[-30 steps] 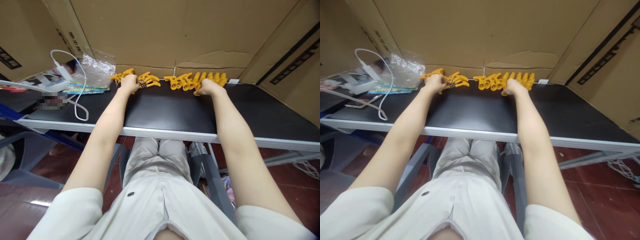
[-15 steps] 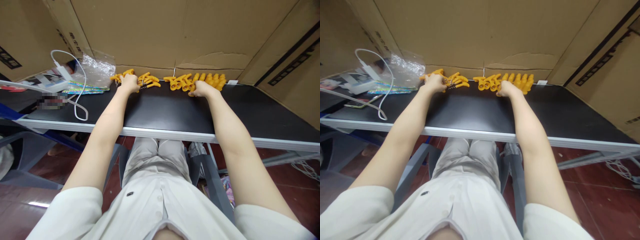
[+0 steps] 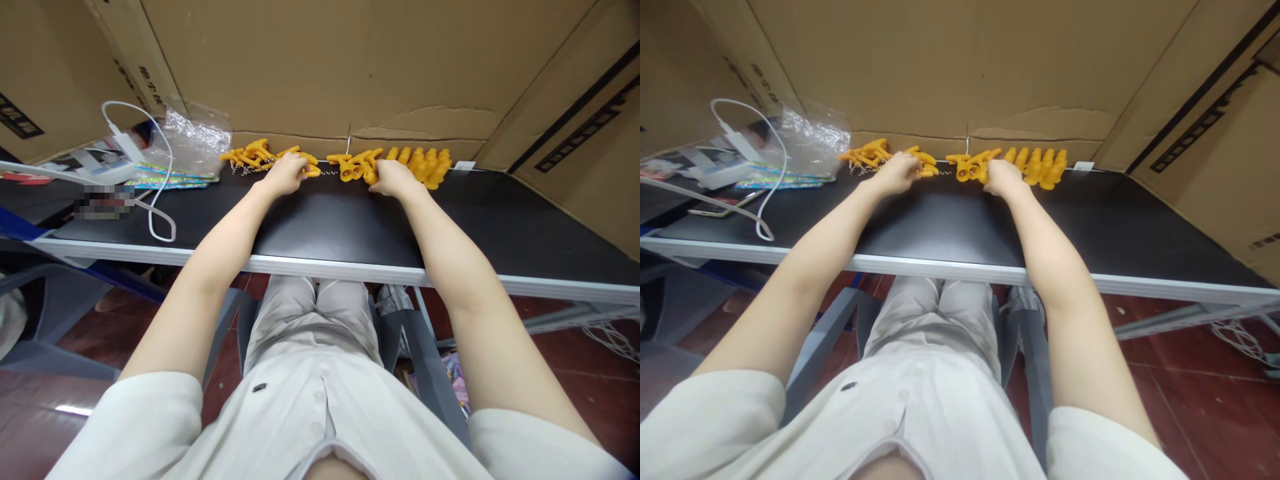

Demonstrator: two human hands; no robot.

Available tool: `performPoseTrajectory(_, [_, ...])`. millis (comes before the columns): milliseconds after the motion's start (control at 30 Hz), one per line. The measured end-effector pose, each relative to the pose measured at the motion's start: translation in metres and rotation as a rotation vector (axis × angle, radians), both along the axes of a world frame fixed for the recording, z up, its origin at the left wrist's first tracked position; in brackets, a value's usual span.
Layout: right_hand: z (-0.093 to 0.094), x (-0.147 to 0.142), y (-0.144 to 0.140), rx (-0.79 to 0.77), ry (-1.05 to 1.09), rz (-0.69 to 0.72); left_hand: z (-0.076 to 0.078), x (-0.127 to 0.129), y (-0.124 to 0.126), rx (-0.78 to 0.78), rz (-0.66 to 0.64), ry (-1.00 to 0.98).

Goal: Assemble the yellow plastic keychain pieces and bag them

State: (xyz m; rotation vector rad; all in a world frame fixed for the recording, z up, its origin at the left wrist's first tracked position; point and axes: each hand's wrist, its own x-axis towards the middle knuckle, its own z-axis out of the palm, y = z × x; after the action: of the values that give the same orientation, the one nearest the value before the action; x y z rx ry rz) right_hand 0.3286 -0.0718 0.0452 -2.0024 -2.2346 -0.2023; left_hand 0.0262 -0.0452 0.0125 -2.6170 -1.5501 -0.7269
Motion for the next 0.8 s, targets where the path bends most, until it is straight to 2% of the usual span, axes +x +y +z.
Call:
performPoseTrajectory(100, [0.000,-0.006,-0.003,0.037,-0.009,0.088,-0.005,0.004,0.004,0.015,-0.061,0.030])
performPoseTrajectory(300, [-0.001,-0.017,-0.009,0.097,-0.014,0.200,-0.007,0.007,0.004,0.031,-0.086,0.009])
performPoseTrajectory(433, [-0.009,-0.021,-0.007,0.143,-0.032,0.250,-0.006,0.006,0.005,0.031,-0.126,0.035])
performPoseTrajectory(600, [-0.020,-0.022,0.001,0.201,0.009,0.381,-0.012,0.008,0.011,0.057,-0.182,-0.030])
performPoseTrajectory(800, [-0.030,-0.027,0.008,0.203,0.109,0.569,-0.016,0.014,0.004,0.073,-0.146,-0.096])
